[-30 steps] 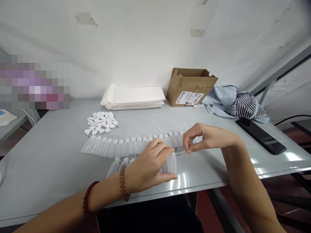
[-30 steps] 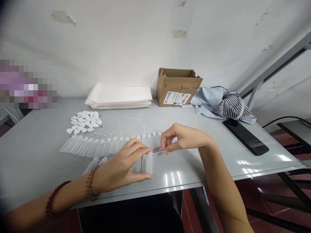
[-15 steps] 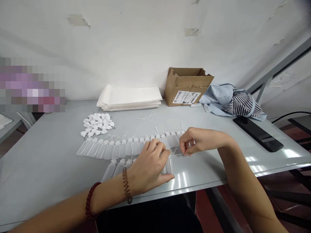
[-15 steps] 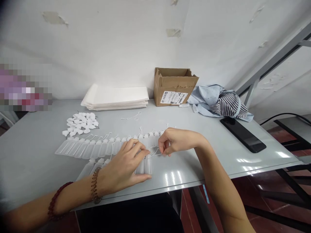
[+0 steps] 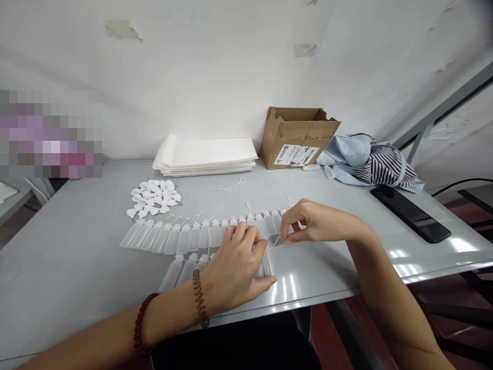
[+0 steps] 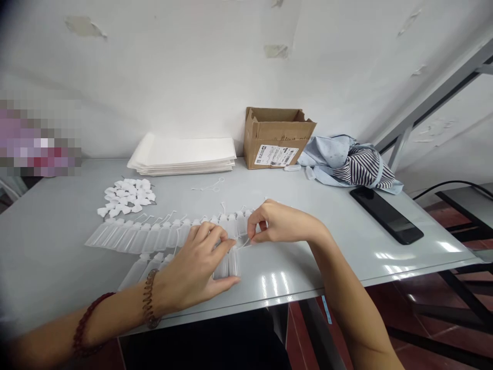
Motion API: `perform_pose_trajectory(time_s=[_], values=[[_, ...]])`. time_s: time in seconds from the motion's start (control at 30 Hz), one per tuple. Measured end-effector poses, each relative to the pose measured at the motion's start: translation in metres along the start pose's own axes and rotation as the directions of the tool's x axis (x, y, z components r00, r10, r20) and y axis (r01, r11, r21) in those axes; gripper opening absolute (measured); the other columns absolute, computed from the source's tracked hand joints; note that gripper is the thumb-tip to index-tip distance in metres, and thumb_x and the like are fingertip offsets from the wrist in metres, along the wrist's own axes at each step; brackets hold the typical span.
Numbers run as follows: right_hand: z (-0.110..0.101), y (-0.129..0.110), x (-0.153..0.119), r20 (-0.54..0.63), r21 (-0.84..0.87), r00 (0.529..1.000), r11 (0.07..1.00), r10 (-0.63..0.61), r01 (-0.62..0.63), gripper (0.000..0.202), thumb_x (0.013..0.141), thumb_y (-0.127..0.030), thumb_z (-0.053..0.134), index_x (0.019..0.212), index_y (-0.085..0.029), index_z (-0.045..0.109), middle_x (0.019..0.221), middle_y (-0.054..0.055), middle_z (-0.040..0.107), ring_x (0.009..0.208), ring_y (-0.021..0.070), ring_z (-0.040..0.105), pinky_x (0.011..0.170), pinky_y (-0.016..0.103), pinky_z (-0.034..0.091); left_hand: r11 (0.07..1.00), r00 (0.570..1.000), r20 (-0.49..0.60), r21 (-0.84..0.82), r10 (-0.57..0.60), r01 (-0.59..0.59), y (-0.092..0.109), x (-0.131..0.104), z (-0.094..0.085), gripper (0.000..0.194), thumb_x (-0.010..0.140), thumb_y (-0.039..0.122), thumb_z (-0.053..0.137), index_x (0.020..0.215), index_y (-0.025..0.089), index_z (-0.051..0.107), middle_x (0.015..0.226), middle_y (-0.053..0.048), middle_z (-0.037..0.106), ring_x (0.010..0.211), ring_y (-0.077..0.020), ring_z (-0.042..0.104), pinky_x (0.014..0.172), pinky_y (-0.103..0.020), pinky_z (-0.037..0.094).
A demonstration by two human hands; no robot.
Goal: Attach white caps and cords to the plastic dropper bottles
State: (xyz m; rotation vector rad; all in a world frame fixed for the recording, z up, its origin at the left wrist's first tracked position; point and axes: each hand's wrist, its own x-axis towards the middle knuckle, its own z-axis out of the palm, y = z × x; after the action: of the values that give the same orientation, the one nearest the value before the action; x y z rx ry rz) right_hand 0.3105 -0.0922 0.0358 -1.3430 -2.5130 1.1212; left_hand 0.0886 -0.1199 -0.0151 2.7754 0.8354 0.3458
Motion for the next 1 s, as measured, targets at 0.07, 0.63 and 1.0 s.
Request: perform_pose_trajectory(time_s=[0.07, 0.63, 1.0], values=[[-0.002, 0.000, -0.001, -0.014, -0.012, 1.000, 1.000, 0.012, -0.013, 0.005, 0.075, -0.019, 0.066, 0.075, -0.018, 0.071, 0.066, -0.002, 0.067, 0.056, 0.0091, 0.052, 0.056, 0.022, 0.040, 1.000, 1.000, 0.000, 0.003, 0.001, -0.001, 0.000, 0.000, 0.000, 0.046, 0.078, 0.050, 0.062, 0.102, 0.011, 0.061, 0.093, -0.010, 0.053, 0.091, -0.0274, 0.043, 0.079, -0.045, 0.040], [0.020, -0.002, 0.015, 0.045, -0.003, 0.999, 1.000, -0.023, 0.023, 0.014, 0.076, -0.018, 0.064, 0.088, -0.018, 0.072, 0.080, 0.002, 0.070, 0.065, 0.0121, 0.057, 0.066, 0.025, 0.044, 0.996, 1.000, -0.018, 0.091, -0.005, 0.006, 0.006, -0.004, 0.001, 0.049, 0.084, 0.050, 0.054, 0.109, 0.009, 0.060, 0.090, -0.012, 0.055, 0.088, -0.0276, 0.044, 0.076, -0.045, 0.040], [0.018, -0.004, 0.016, 0.073, -0.013, 0.997, 1.000, -0.022, 0.023, 0.012, 0.076, -0.016, 0.064, 0.085, -0.017, 0.071, 0.079, 0.001, 0.070, 0.066, 0.0117, 0.057, 0.068, 0.025, 0.043, 0.986, 0.998, -0.069, 0.165, -0.011, 0.022, 0.008, -0.006, 0.002, 0.043, 0.081, 0.051, 0.059, 0.092, 0.009, 0.062, 0.087, -0.010, 0.056, 0.086, -0.0273, 0.046, 0.076, -0.047, 0.037]])
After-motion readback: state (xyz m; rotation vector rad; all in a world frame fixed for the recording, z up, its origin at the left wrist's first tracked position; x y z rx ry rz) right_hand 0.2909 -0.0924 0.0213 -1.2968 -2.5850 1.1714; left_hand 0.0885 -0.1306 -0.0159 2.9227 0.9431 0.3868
